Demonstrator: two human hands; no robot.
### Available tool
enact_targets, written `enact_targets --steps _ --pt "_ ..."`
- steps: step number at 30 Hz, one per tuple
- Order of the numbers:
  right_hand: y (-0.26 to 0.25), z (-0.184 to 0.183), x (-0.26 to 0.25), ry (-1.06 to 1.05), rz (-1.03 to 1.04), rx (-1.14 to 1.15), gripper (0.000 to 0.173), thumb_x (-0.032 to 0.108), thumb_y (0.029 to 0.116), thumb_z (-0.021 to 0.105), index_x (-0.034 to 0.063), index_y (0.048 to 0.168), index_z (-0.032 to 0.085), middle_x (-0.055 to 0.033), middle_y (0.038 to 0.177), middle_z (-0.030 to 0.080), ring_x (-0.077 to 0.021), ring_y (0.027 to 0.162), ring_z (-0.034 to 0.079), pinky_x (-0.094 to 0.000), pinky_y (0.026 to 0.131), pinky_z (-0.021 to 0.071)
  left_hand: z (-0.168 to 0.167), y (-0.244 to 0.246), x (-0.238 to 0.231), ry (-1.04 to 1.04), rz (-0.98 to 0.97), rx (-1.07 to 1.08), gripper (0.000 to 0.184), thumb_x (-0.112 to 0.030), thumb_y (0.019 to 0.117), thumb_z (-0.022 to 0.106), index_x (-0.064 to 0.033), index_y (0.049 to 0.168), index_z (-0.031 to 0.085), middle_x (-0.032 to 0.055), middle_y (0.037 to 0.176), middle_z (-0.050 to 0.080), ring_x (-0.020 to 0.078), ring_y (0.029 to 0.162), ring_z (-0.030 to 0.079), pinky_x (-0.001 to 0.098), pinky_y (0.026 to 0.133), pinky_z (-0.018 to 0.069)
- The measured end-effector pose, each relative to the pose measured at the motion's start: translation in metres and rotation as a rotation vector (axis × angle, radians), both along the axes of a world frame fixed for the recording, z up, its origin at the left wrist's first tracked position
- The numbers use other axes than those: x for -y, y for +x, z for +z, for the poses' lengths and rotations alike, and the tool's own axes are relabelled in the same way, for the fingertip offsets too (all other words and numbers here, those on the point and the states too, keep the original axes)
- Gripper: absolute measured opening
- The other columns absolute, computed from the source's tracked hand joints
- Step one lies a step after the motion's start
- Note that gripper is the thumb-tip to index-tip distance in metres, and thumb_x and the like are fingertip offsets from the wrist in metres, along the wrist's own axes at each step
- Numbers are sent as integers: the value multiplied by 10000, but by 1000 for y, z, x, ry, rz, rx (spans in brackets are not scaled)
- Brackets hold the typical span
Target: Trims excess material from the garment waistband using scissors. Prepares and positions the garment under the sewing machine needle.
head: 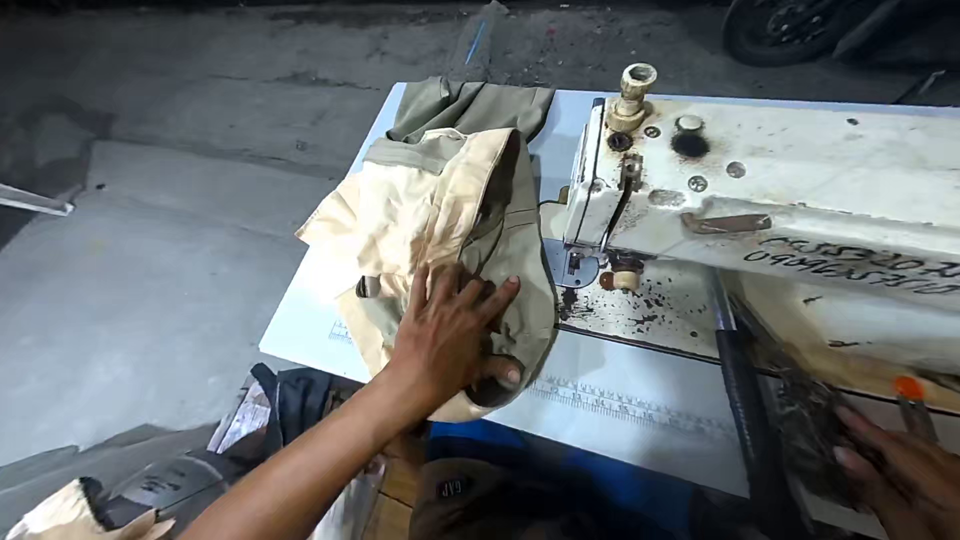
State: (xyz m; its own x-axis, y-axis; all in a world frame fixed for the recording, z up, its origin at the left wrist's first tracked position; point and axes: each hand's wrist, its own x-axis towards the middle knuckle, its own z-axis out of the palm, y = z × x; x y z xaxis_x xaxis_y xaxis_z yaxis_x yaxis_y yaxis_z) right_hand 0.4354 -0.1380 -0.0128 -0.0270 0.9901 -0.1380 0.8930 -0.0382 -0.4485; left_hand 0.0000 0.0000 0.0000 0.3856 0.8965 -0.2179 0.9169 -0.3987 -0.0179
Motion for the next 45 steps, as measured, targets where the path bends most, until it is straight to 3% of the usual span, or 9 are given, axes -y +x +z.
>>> enact_targets --steps 3,6,11,15,20,37,39,42,45 --pt "3 26 -5 -180 116 -6 483 208 1015 595 -142 1348 570 -390 1225 623 -552 1104 629 -638 972 498 9 15 -26 114 -171 166 542 -663 916 597 -208 1147 780 93 1071 737 376 1155 636 694 1005 409" --pt "-12 42 -14 -366 113 104 593 212 913 713 -138 1366 559 -398 1224 612 -581 1115 603 -706 961 455 -16 43 -45 154 -160 370 414 -472 996 603 -100 947 777 122 925 712 335 874 705 560 725 568" --pt "-23 42 -6 -404 -68 108 540 179 851 731 -103 1281 566 -323 1047 683 -500 927 681 -682 802 518 -44 67 -32 79 -119 549 234 -234 994 633 -39 1006 761 150 985 682 324 873 706 497 659 580" --pt "-60 73 8 -340 -23 -83 506 77 835 731 -107 1274 560 -261 988 679 -358 812 668 -556 721 542 -19 54 -53 -390 -54 726 188 -164 1029 574 -29 1035 705 131 913 696 278 835 690 524 748 568" --pt "-118 44 -9 185 379 -4 444 400 818 725 45 1083 755 -130 837 744 -262 733 710 -401 656 582 2 36 -82 -648 -212 614 220 -209 1063 559 -63 946 674 34 766 627 138 692 599 357 651 503" --pt "-102 6 -79 221 739 -49 431 311 902 577 16 1160 759 -120 901 772 -258 783 734 -368 732 589 -9 26 -78 -598 -235 688 158 -179 1063 557 -96 1003 677 -9 842 692 79 736 647 303 690 549" --pt "-103 10 -59 162 592 -156 418 288 861 631 13 1147 765 -127 907 774 -230 797 743 -369 728 599 -20 22 -69 -373 -445 739 198 -17 969 610 -127 1072 739 -31 1019 733 71 938 683 331 825 578" --pt "-116 20 -4 -159 165 -603 309 92 846 710 -10 1136 744 -26 969 771 -1 878 706 -218 804 595 -26 17 -57 -85 -811 430 530 43 925 602 -209 1390 633 20 1524 542 259 1503 385 537 1202 346" --pt "-164 13 42 -291 -287 -876 208 64 876 680 47 1075 736 138 928 740 109 843 654 -135 789 563 -24 -2 -53 150 -852 478 186 -37 999 563 -95 1051 732 78 1199 714 276 1318 594 509 1162 425"
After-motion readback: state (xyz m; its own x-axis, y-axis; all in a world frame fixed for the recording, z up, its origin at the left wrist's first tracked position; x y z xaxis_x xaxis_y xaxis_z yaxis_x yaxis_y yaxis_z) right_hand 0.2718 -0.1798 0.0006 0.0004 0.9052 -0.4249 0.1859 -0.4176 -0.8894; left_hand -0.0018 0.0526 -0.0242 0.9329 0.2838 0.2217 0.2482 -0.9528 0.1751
